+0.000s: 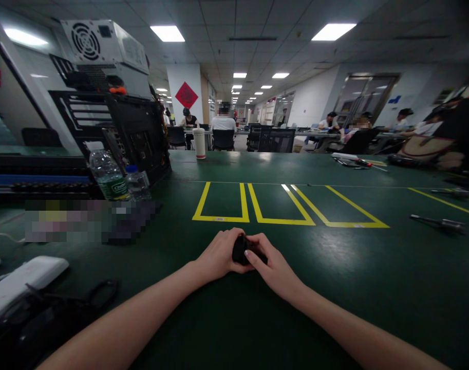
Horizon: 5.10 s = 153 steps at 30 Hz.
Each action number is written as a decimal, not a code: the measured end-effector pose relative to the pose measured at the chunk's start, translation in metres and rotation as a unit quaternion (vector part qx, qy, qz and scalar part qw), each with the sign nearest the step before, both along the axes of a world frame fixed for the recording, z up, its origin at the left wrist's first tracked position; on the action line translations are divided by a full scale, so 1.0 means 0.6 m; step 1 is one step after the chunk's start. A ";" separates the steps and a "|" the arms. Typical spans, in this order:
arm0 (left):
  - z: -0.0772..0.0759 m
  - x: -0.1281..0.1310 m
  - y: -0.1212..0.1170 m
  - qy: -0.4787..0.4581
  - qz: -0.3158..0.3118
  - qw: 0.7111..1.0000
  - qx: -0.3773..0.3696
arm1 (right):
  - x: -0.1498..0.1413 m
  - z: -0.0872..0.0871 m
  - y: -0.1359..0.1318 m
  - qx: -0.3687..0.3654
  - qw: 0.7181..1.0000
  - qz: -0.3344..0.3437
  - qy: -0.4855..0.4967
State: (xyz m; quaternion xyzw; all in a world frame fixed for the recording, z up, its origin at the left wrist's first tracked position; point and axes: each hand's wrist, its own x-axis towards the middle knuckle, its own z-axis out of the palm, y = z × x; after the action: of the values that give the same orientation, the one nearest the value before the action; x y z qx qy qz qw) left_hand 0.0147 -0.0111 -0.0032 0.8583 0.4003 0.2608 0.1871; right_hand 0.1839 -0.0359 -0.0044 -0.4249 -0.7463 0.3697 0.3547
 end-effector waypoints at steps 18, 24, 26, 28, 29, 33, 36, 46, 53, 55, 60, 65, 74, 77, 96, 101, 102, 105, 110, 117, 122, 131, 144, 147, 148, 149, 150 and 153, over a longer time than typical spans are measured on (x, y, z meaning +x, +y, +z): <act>0.006 0.000 -0.003 0.011 0.004 1.000 -0.006 | 0.003 0.004 -0.002 -0.010 0.999 0.018 0.027; -0.001 0.001 0.000 0.010 0.011 1.000 0.003 | 0.002 0.005 -0.001 -0.035 0.996 0.029 0.079; -0.001 0.001 0.001 0.006 0.008 1.000 0.003 | 0.002 0.003 0.002 -0.047 0.995 0.020 0.082; 0.000 0.001 0.000 0.003 0.004 1.000 0.000 | 0.003 0.001 0.005 -0.055 0.996 0.011 0.072; 0.001 0.001 0.000 0.002 0.005 1.000 0.001 | 0.003 0.000 0.006 -0.056 0.996 0.008 0.063; 0.000 0.001 0.001 0.011 0.006 1.000 0.009 | 0.003 0.000 0.004 -0.038 0.998 0.021 0.043; -0.003 0.001 0.003 0.018 0.011 1.000 0.005 | 0.003 0.004 0.000 -0.019 0.998 0.036 0.057; 0.005 -0.002 -0.001 0.006 -0.005 1.000 -0.015 | 0.004 -0.002 0.009 -0.067 0.996 0.018 0.056; 0.000 0.001 0.001 0.014 0.018 0.999 -0.023 | 0.004 -0.003 0.005 -0.040 0.996 0.035 0.073; 0.000 0.002 0.001 0.011 0.023 0.999 -0.024 | 0.004 -0.004 0.004 -0.042 0.996 0.029 0.076; 0.012 0.001 -0.004 0.012 0.001 0.999 -0.033 | 0.005 -0.004 0.006 -0.071 0.996 0.014 0.060; 0.019 0.001 -0.007 0.021 0.009 0.999 -0.036 | 0.007 0.003 0.002 -0.066 0.993 0.051 0.079; 0.021 0.001 -0.008 0.008 -0.007 0.999 -0.040 | 0.007 -0.006 0.009 -0.079 0.994 0.024 0.079; 0.019 0.001 -0.007 0.008 -0.005 0.999 -0.036 | 0.009 -0.004 0.009 -0.084 0.992 0.040 0.082; 0.012 0.005 -0.003 0.017 0.019 0.999 -0.030 | 0.008 -0.008 0.006 -0.051 0.995 0.038 0.076; 0.013 0.002 -0.003 0.009 0.015 0.998 -0.057 | 0.008 -0.012 0.010 -0.025 0.998 -0.046 0.041; 0.013 0.001 -0.003 0.007 0.015 0.998 -0.061 | 0.009 -0.013 0.012 -0.020 0.997 -0.073 0.034; 0.007 0.000 0.000 -0.002 0.016 0.998 -0.060 | 0.012 -0.014 0.015 -0.027 0.993 -0.114 0.024; 0.004 0.001 0.001 -0.004 0.008 0.999 -0.044 | 0.013 -0.005 0.022 -0.097 0.993 0.007 0.069; 0.017 0.000 -0.007 0.005 -0.005 0.999 -0.032 | 0.007 0.011 0.034 -0.179 0.978 0.029 0.099; 0.002 0.003 -0.002 0.006 0.006 1.000 -0.006 | 0.006 0.017 0.027 -0.185 0.979 0.016 0.086; -0.004 0.006 0.001 0.000 0.014 1.000 0.007 | 0.010 0.006 0.021 -0.134 0.987 0.023 0.089; -0.005 0.006 0.001 0.005 0.014 0.999 0.032 | -0.005 -0.002 -0.003 0.033 0.999 -0.017 0.003; -0.005 0.005 0.001 0.008 0.021 1.000 0.021 | -0.004 -0.002 0.000 -0.027 0.999 0.005 0.040; -0.004 0.005 0.001 0.008 0.021 1.000 0.020 | -0.003 -0.002 0.001 -0.047 0.997 0.014 0.057; -0.004 0.004 0.001 0.008 0.019 1.000 0.019 | -0.002 -0.002 0.002 -0.067 0.995 0.024 0.074; -0.004 0.004 0.001 0.008 0.018 1.000 0.017 | -0.001 -0.002 0.003 -0.085 0.992 0.033 0.089; -0.003 0.005 0.002 0.010 0.019 1.000 0.018 | 0.002 -0.004 0.008 -0.113 0.986 0.038 0.113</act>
State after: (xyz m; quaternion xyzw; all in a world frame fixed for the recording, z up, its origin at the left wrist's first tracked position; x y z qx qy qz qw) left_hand 0.0176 -0.0102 -0.0052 0.8565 0.4134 0.2625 0.1630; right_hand 0.1852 -0.0311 -0.0067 -0.3894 -0.6704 0.5105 0.3720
